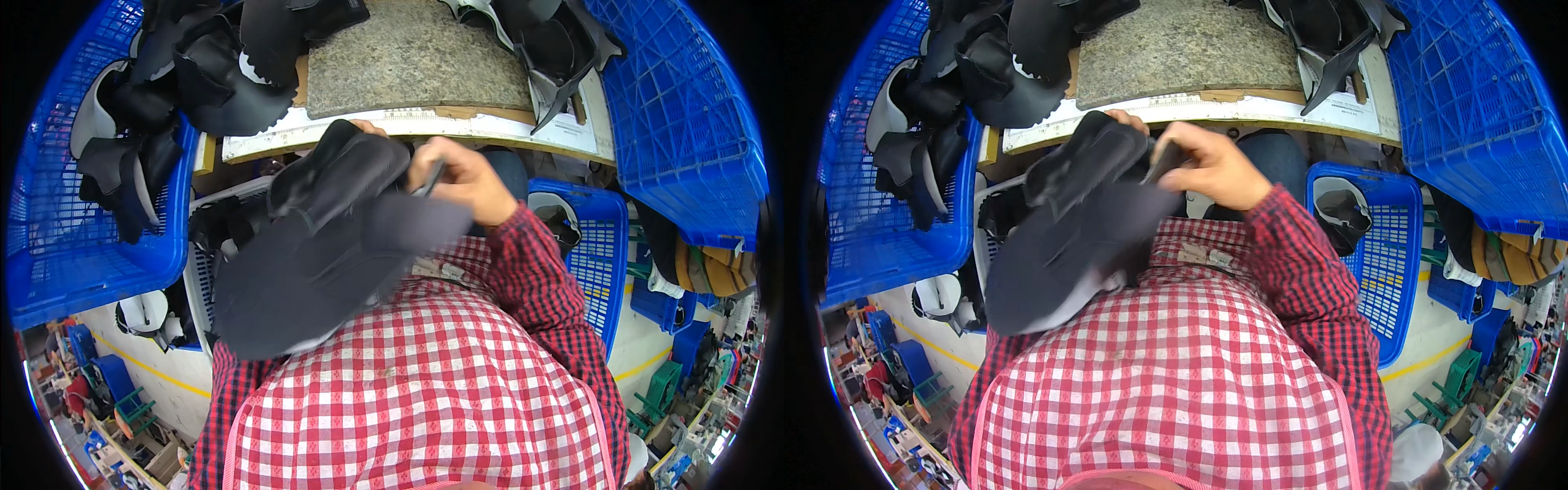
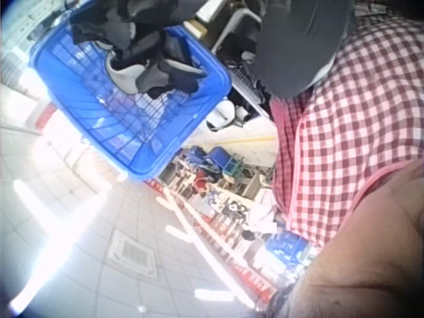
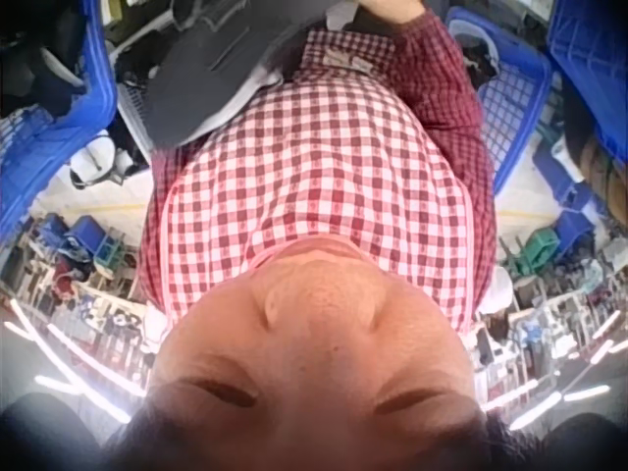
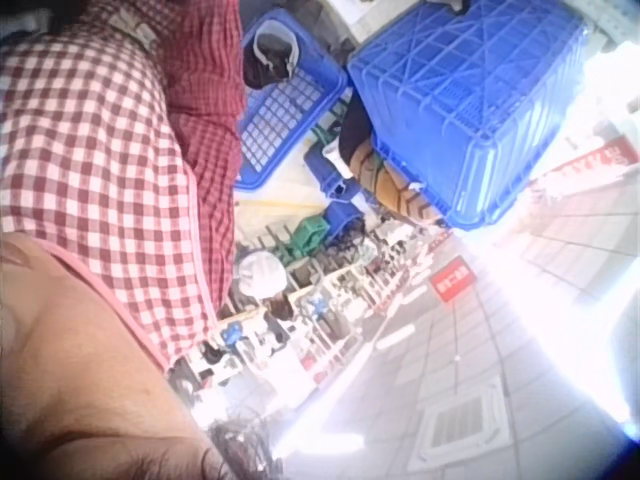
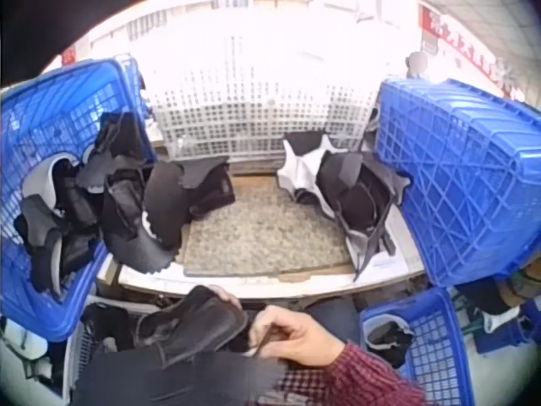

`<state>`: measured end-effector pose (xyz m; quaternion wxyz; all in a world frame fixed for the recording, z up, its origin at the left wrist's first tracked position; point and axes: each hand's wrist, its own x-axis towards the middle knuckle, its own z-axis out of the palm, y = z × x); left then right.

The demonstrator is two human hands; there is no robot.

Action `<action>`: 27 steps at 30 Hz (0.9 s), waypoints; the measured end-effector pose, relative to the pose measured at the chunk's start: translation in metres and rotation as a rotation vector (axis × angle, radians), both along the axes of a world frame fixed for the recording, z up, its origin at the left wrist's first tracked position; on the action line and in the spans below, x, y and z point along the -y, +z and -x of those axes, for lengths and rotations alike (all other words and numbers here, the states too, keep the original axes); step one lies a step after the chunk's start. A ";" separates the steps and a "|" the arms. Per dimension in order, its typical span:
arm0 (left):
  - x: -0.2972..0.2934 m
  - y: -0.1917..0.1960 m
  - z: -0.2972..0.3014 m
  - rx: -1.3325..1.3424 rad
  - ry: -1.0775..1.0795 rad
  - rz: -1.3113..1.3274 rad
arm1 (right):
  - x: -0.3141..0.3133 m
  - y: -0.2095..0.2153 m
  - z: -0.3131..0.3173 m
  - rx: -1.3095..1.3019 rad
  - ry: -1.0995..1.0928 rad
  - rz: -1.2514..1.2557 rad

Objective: The person repeatedly picks up black shoe components from a blue basket, aligns and presses edges together by hand, and places the assembled parts on the table. The person briefly opens a notebook and continues handling the shoe parts.

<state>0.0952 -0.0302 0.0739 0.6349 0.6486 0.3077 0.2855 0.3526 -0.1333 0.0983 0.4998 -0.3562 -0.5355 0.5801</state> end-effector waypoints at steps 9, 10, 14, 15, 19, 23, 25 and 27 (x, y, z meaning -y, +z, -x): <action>0.039 0.075 0.010 -0.260 -0.463 -0.504 | 0.050 -0.007 -0.100 0.193 -0.140 0.230; 0.049 0.068 -0.001 -0.297 -0.362 -0.592 | 0.049 -0.006 -0.096 0.192 -0.130 0.204; 0.031 0.042 -0.011 -0.362 -0.194 -0.479 | 0.050 0.027 -0.080 0.364 -0.091 0.217; 0.017 0.035 -0.011 -0.419 -0.060 -0.263 | 0.052 0.037 -0.077 0.454 -0.014 0.139; -0.020 0.019 -0.008 -0.531 -0.031 0.064 | 0.045 0.052 -0.055 0.707 0.054 -0.130; 0.017 0.012 -0.033 -0.451 0.239 -1.234 | 0.039 0.052 -0.038 0.652 -0.076 0.156; 0.034 0.020 -0.043 -0.165 -0.100 -1.091 | 0.040 0.055 -0.034 0.703 -0.094 0.173; 0.040 0.033 -0.053 -0.167 -0.306 -0.906 | 0.040 0.059 -0.031 0.809 -0.101 0.090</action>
